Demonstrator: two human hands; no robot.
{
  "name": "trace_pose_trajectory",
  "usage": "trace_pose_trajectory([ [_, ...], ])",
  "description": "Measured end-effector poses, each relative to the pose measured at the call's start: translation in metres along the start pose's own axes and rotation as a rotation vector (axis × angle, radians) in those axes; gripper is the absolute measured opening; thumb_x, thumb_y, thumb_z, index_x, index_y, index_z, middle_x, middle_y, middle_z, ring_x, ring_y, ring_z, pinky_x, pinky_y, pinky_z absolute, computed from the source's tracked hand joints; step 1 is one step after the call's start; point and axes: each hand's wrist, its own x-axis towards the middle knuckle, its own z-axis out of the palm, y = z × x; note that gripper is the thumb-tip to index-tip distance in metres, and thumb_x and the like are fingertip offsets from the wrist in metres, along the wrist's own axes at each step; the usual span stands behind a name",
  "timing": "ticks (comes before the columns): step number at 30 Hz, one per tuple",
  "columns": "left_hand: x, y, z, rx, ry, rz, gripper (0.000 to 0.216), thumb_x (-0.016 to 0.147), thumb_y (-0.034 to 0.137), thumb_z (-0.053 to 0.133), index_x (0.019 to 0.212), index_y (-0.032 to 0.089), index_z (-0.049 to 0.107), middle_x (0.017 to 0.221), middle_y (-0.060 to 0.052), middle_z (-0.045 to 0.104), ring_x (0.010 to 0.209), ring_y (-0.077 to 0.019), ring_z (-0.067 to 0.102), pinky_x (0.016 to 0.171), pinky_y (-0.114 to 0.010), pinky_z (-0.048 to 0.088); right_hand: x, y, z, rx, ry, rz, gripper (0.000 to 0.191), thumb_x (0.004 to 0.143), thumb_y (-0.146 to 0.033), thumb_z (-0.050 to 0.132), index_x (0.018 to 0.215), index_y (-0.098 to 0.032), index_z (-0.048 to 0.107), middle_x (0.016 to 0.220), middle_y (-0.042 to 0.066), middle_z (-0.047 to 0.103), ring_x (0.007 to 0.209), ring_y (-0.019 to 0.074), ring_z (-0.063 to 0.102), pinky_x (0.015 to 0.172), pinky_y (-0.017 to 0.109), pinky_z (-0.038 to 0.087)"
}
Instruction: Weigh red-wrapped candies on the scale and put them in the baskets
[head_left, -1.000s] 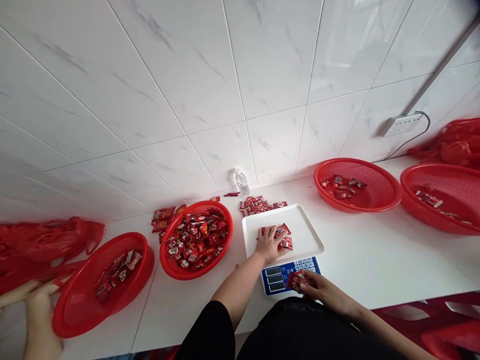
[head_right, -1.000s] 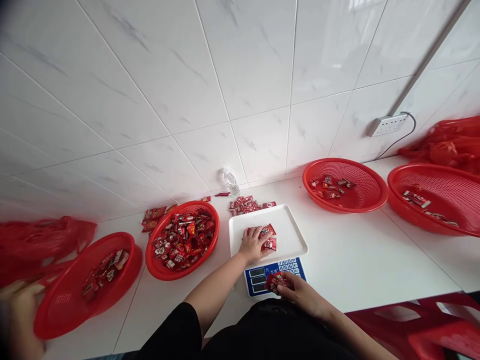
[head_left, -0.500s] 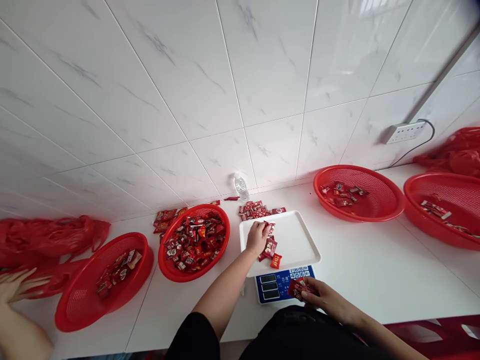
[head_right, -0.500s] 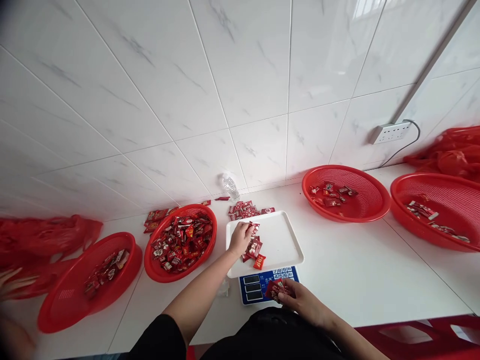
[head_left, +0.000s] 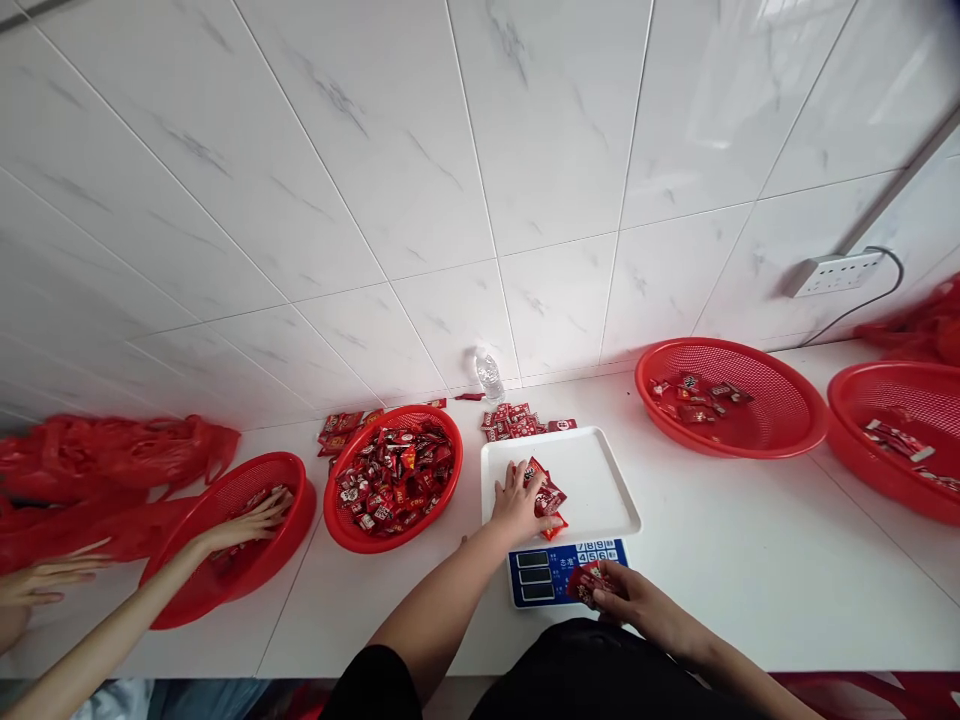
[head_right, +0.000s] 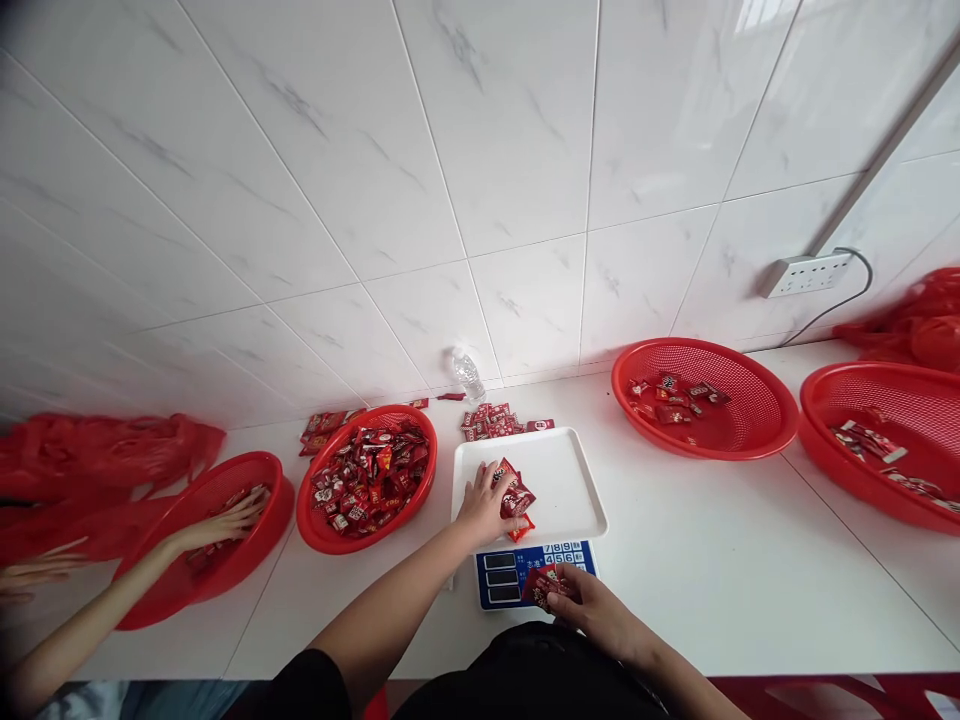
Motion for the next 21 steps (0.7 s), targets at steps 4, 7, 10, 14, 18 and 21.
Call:
trace_pose_trajectory([
  [4,0.008,0.004,-0.008,-0.035,-0.165,-0.043,0.098,0.051,0.058,0.071,0.136,0.037,0.026,0.151,-0.005,0.0,0.134,-0.0368,0.015,0.099,-0.051,0.032,-0.002,0.005,-0.005,0.007,0.006,-0.01,0.039,0.08,-0.053,0.053,0.101,-0.019,0.056,0.089,0.003,0.059,0.076,0.0162,0.052,0.07,0.029,0.042],
  [7,0.014,0.007,-0.012,-0.067,-0.226,-0.072,0.096,0.049,0.051,0.075,0.134,0.038,0.03,0.151,-0.005,0.001,0.134,-0.0375,0.017,0.096,-0.048,0.036,-0.003,0.005,-0.006,0.011,-0.009,-0.006,0.04,0.08,-0.053,0.053,0.102,-0.02,0.056,0.089,0.003,0.059,0.074,0.0156,0.051,0.068,0.028,0.041],
  [10,0.021,0.011,-0.014,-0.089,-0.244,-0.099,0.11,0.042,0.044,0.08,0.137,0.039,0.024,0.151,-0.007,0.001,0.133,-0.0396,0.016,0.095,-0.049,0.037,-0.005,0.004,-0.006,0.0,-0.009,0.006,0.042,0.079,-0.055,0.053,0.102,-0.02,0.055,0.091,0.003,0.06,0.076,0.0165,0.052,0.069,0.029,0.041],
  [14,0.033,0.018,-0.015,-0.088,-0.32,-0.174,0.128,0.03,0.036,0.084,0.14,0.036,0.018,0.151,-0.01,-0.003,0.134,-0.043,0.009,0.093,-0.052,0.036,-0.006,0.003,-0.006,-0.034,0.012,0.036,0.048,0.076,-0.059,0.054,0.103,-0.02,0.056,0.094,0.004,0.061,0.079,0.0185,0.054,0.071,0.03,0.041],
  [18,0.047,0.026,-0.013,-0.051,-0.347,-0.222,0.132,0.021,0.026,0.084,0.139,0.032,0.023,0.15,-0.013,0.007,0.132,-0.047,0.008,0.092,-0.054,0.036,-0.008,0.002,-0.008,-0.049,0.017,0.039,0.047,0.076,-0.059,0.054,0.103,-0.019,0.056,0.092,0.004,0.061,0.078,0.0187,0.054,0.071,0.03,0.041],
  [21,0.056,0.031,-0.013,-0.015,-0.35,-0.251,0.127,0.021,0.02,0.082,0.136,0.031,0.029,0.148,-0.013,0.011,0.129,-0.0478,0.015,0.088,-0.053,0.039,-0.009,0.002,-0.009,-0.035,0.01,0.028,0.043,0.078,-0.056,0.053,0.1,-0.02,0.056,0.089,0.004,0.06,0.075,0.017,0.052,0.069,0.03,0.041],
])
